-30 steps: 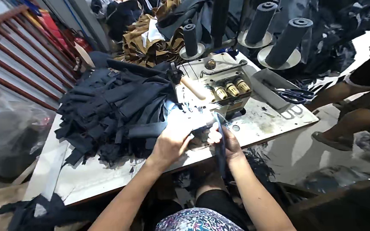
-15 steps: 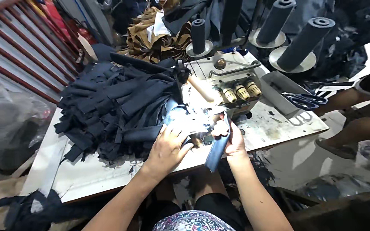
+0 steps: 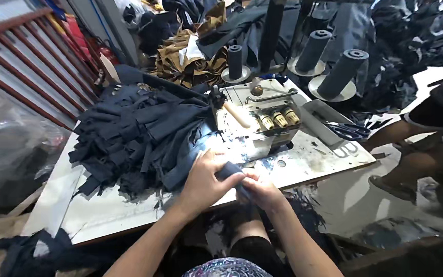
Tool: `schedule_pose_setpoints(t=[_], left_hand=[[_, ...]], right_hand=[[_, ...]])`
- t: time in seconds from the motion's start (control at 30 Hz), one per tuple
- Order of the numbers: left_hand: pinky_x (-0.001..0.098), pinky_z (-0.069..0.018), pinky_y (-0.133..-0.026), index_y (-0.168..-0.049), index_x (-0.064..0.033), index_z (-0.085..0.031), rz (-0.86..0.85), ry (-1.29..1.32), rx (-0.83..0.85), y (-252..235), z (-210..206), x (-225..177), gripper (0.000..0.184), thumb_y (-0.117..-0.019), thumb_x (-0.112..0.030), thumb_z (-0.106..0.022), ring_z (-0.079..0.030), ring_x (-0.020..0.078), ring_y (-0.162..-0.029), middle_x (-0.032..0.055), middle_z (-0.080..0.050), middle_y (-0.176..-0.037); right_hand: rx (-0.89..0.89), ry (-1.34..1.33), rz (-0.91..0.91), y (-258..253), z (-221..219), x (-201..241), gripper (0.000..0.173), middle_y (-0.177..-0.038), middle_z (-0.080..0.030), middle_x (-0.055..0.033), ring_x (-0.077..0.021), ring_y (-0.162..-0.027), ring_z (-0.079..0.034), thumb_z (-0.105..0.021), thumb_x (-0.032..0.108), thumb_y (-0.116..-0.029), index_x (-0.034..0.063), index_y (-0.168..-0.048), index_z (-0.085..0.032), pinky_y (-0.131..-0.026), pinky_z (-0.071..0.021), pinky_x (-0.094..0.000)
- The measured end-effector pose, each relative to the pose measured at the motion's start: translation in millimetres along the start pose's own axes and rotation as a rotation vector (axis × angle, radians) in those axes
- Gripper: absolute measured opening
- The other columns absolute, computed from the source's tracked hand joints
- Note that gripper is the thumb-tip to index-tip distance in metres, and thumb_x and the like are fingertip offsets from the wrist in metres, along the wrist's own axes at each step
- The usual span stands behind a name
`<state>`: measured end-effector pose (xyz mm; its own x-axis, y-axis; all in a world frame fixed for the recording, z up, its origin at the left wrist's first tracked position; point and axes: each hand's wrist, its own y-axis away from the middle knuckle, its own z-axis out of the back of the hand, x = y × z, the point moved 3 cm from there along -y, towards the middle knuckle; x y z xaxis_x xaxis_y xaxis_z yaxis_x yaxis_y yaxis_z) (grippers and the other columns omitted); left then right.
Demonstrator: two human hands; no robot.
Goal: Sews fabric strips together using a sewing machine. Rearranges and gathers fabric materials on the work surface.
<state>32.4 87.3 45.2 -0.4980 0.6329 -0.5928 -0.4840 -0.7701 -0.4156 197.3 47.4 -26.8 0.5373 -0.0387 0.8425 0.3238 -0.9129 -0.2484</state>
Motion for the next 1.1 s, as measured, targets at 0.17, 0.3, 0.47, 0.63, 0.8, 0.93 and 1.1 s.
schedule_pose_setpoints(t=[0.17,0.3,0.47,0.63,0.8,0.93,1.1], left_hand=[[0.0473,-0.0512,-0.103,-0.088,-0.0016,-0.071,-0.059,-0.167,-0.147,1,66,4,0.026,-0.0964,-0.026,-0.069,-0.062,0.0274,-0.123,0.0135,-0.069,-0.12],[0.0749,-0.0299,-0.11,-0.109,0.006,-0.069,0.017,-0.586,-0.186,-8,88,32,0.023,-0.098,-0.014,-0.065,-0.05,0.0513,-0.133,0.0286,-0.061,-0.132],[0.0568,-0.0467,-0.107,-0.12,-0.0079,-0.074,-0.439,-0.442,-0.097,-4,-26,11,0.026,-0.0985,-0.012,-0.059,-0.068,0.0314,-0.116,0.0122,-0.073,-0.119],[0.0484,-0.0597,-0.084,-0.133,-0.0178,-0.069,-0.306,-0.355,0.085,13,-37,48,0.037,-0.1031,-0.032,-0.053,-0.074,0.0227,-0.097,0.0053,-0.075,-0.114],[0.0519,-0.0368,-0.118,-0.135,-0.0192,-0.069,-0.199,-0.402,0.139,15,-4,75,0.046,-0.1018,-0.044,-0.049,-0.047,0.0301,-0.145,0.0087,-0.059,-0.148],[0.0502,-0.0532,-0.099,-0.127,-0.0101,-0.07,-0.188,-0.416,0.125,14,-11,48,0.045,-0.0999,-0.043,-0.055,-0.066,0.0295,-0.117,0.0131,-0.07,-0.122],[0.0487,-0.0555,-0.094,-0.129,-0.0112,-0.07,-0.192,-0.385,0.136,12,-23,42,0.047,-0.1011,-0.045,-0.053,-0.071,0.027,-0.106,0.0118,-0.074,-0.112]], right_hand=[[0.336,-0.168,0.208,9,6,28,0.025,-0.083,-0.075,0.0085,-0.0003,-0.07,-0.069,-0.06,0.039,-0.1008,0.0212,-0.107,-0.077,-0.065,-0.0582,-0.0195],[0.061,-0.406,0.185,0,63,6,0.022,-0.066,-0.065,0.0086,-0.0039,-0.062,-0.064,-0.068,0.036,-0.095,0.0166,-0.088,-0.075,-0.066,-0.0569,-0.024],[-0.202,-0.519,0.105,-4,89,-23,0.022,-0.067,-0.065,0.0038,-0.0047,-0.057,-0.062,-0.074,0.036,-0.0895,0.015,-0.092,-0.075,-0.058,-0.0557,-0.0216],[-0.128,-0.517,0.157,5,99,-5,0.028,-0.058,-0.059,0.0085,-0.0018,-0.051,-0.057,-0.067,0.041,-0.0951,0.0152,-0.088,-0.075,-0.053,-0.0501,-0.0186],[-0.073,-0.629,0.122,-11,84,-22,0.02,-0.07,-0.062,0.0055,-0.0045,-0.061,-0.06,-0.064,0.032,-0.0987,0.0144,-0.1,-0.073,-0.062,-0.0531,-0.0208],[-0.209,-0.722,0.185,-20,88,-28,0.027,-0.066,-0.062,0.0021,-0.0076,-0.058,-0.062,-0.058,0.034,-0.1001,0.0122,-0.104,-0.074,-0.059,-0.0554,-0.0232],[-0.261,-0.738,0.214,-9,94,-19,0.028,-0.062,-0.059,0.0027,-0.0083,-0.055,-0.06,-0.052,0.031,-0.1033,0.0119,-0.102,-0.073,-0.059,-0.0553,-0.0244]])
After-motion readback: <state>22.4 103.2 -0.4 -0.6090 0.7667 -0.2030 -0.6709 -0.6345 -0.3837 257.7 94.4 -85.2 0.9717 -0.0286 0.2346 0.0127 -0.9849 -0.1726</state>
